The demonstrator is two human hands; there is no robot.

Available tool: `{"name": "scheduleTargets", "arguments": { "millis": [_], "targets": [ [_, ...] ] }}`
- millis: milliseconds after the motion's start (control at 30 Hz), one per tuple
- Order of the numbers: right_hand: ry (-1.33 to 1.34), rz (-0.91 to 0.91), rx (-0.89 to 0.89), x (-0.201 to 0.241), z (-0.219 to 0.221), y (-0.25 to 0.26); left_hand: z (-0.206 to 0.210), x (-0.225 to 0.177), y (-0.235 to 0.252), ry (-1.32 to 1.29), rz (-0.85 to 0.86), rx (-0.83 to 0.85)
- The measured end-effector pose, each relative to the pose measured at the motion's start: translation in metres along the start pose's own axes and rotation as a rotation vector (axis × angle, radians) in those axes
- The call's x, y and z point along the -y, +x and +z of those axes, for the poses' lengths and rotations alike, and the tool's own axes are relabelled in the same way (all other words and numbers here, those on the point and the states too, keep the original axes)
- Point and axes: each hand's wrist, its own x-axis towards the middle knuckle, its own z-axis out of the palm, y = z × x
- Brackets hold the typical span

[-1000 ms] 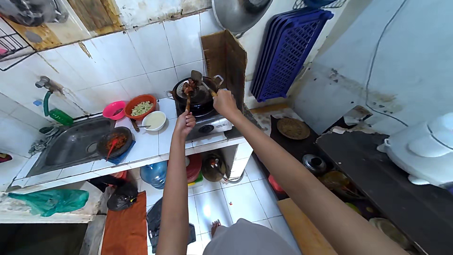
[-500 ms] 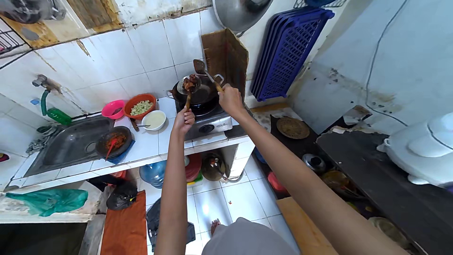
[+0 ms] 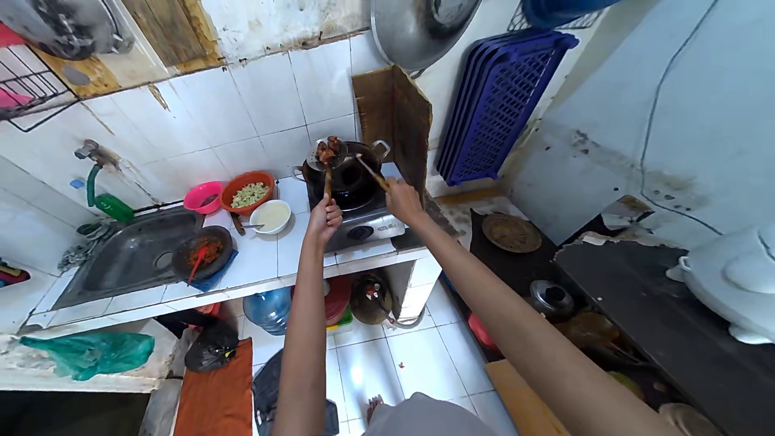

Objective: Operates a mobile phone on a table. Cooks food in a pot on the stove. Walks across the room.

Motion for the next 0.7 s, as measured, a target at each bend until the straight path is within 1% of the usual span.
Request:
{"name": "scheduleTargets", "arguments": {
  "millis": [100, 167, 267, 400, 567, 700],
  "targets": [
    [-0.081, -0.020, 0.128, -0.003, 0.013, 0.017, 0.002, 0.008, 0.010, -0.010, 0.008, -0.026],
    [-0.132, -0.028, 0.167, -0.006, 0.021, 0.021, 0.002, 0.014, 0.017, -0.033, -0.002, -0.039],
    [-0.159, -0.015, 0.149, -0.011, 0.026, 0.022, 0.001, 0.020, 0.025, -0.035, -0.002, -0.051],
    [-0.188, 0.014, 0.138, -0.007, 0.018, 0.021, -0.001, 0.022, 0.031, -0.019, -0.020, -0.062],
    [-0.152, 0.043, 0.095, -0.011, 0.016, 0.020, -0.010, 0.032, 0.038, 0.062, -0.044, -0.071],
    [-0.138, 0.037, 0.080, -0.016, 0.013, 0.020, -0.008, 0.036, 0.038, 0.096, -0.078, -0.085]
  ]
}}
